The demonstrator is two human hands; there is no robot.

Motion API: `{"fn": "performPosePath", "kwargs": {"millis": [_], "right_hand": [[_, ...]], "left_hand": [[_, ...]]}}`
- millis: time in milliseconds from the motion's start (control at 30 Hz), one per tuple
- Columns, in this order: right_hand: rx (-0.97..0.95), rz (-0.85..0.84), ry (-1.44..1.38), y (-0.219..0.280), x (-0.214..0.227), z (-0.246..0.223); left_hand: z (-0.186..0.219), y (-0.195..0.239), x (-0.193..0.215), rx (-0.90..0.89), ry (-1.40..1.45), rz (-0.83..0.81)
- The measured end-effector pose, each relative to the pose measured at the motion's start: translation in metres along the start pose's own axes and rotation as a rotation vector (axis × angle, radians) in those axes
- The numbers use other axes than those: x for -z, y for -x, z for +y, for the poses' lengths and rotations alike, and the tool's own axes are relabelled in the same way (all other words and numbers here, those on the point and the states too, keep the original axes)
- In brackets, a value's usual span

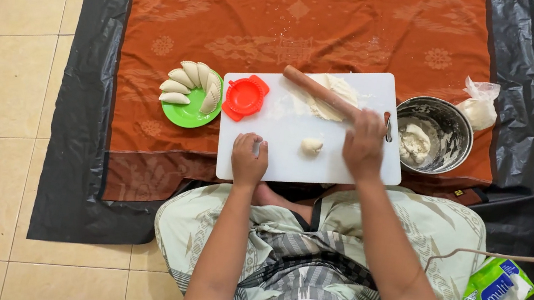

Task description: A person is preparing dumplings by rolling out dough with a rolling pin, adding filling, and using a red plastic mold to shape and seal them.

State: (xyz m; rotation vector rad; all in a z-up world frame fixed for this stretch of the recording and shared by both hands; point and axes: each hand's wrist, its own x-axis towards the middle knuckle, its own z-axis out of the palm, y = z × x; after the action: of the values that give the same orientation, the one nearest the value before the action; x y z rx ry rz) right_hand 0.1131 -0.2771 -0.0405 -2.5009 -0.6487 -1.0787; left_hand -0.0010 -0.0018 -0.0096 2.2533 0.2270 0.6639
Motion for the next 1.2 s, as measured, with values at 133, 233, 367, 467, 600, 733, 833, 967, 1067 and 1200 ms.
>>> {"fn": "performPosePath", "kwargs": {"millis": [133,233,367,467,600,733,833,967,1067,1200], "right_hand": [[-0.217,-0.476,-0.019,-0.035,0.028,0.005],[-0.065,-0.505,0.094,-0.030,0.017,0.020],[0.136,-0.223,-0.022,-0.024,0.022,0.031],[0.161,-0.241,-0.112,-0.029,0.036,0.022],[0.139,-0.351,-0.066,-0.032,0.037,0.015],[0.132,-0.337,-0.045,-0.030,0.040,0.021],[0.155,-0.285,-0.170,-0.030,0.050,0.022],[0.164,-0.406,-0.362,-0.037,0.069,-0.001],[0.124,-0.495,-0.360,-0.040,0.071,-0.007],[0.001,-0.463,-0.157,-0.054,0.038,-0.002]], "left_hand": [[-0.001,0.001,0.000,-0.013,-0.013,0.017],[-0.003,0.001,-0.001,-0.015,-0.018,0.020],[0.018,-0.003,0.006,0.064,0.052,0.107],[0.033,-0.014,-0.001,-0.071,0.033,0.225],[0.041,-0.024,-0.020,-0.213,0.060,0.191],[0.046,-0.027,-0.024,-0.196,0.055,0.169],[0.047,-0.036,-0.025,-0.297,-0.064,0.258],[0.048,-0.047,-0.039,-0.434,-0.284,0.278],[0.045,-0.049,-0.048,-0.339,-0.408,0.048],[0.033,-0.071,-0.060,-0.215,-0.440,-0.106]]}}
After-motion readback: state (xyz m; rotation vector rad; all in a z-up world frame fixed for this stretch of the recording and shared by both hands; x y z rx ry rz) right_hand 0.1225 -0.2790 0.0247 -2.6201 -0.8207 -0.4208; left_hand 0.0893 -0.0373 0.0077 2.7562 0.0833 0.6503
